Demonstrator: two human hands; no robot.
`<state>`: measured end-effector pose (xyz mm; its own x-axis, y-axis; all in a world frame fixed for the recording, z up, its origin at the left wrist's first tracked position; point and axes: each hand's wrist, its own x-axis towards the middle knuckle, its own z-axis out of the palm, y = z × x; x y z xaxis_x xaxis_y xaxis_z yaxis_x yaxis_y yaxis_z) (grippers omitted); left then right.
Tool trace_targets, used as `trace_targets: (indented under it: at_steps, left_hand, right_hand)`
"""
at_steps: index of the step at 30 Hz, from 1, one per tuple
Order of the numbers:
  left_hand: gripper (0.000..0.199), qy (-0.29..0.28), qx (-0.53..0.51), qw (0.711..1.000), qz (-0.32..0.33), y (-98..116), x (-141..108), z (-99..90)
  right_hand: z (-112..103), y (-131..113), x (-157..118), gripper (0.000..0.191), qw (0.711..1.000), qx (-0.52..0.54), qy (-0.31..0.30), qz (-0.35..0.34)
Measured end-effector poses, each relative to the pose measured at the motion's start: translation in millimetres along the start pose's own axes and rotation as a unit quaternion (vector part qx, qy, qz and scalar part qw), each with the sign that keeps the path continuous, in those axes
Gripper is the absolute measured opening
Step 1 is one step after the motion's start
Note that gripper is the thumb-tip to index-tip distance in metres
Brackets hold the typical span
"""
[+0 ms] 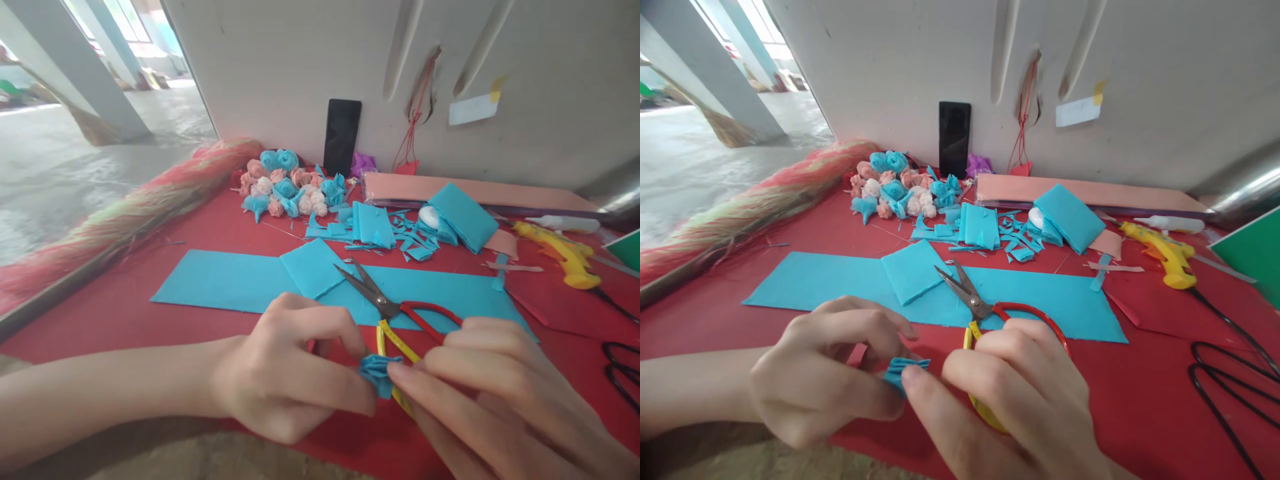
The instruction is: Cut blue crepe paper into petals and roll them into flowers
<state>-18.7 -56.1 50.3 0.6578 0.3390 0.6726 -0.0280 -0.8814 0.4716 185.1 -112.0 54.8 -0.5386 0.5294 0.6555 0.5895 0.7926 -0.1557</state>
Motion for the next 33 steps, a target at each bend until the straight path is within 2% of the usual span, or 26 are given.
trace_targets:
  at_steps: [2, 8, 12, 16, 20, 24, 30, 33]
  left_hand:
    - [0.024, -0.007, 0.012, 1.000, 0.016, -0.2, 0.9, 0.4]
    - [0.025, 0.026, -0.053, 0.997, -0.057, 4.4, -2.5, 5.8]
    - [0.026, 0.038, -0.055, 0.996, -0.059, 4.2, -4.3, 6.6]
    - [0.026, 0.036, -0.062, 0.996, -0.060, 3.0, -2.5, 6.5]
    - [0.025, 0.032, -0.070, 0.995, -0.065, 2.7, -2.3, 7.4]
    - [0.026, 0.031, -0.070, 0.994, -0.072, 3.8, -3.8, 7.3]
    - [0.024, 0.031, -0.070, 0.994, -0.079, 3.4, -3.3, 8.7]
    - [0.025, 0.027, -0.070, 0.994, -0.077, 1.9, -3.8, 10.7]
  right_hand:
    - [2.5, 0.1, 1.3, 0.020, 1.000, -0.025, 0.011, 0.007]
    - [11.5, -4.9, 6.1, 0.012, 0.994, -0.051, 0.055, 0.084]
    - [15.7, -9.2, 7.9, 0.010, 0.991, -0.001, 0.074, 0.114]
    - [19.6, -16.8, 9.8, 0.002, 0.975, 0.077, 0.104, 0.181]
    - [20.2, -22.3, 11.3, 0.012, 0.954, 0.153, 0.111, 0.235]
    - [19.4, -18.3, 10.4, 0.012, 0.962, 0.142, 0.084, 0.218]
    - [25.4, -9.4, 6.8, 0.008, 0.974, 0.112, 0.149, 0.131]
    - [24.9, -13.5, 7.7, 0.011, 0.971, 0.132, 0.131, 0.152]
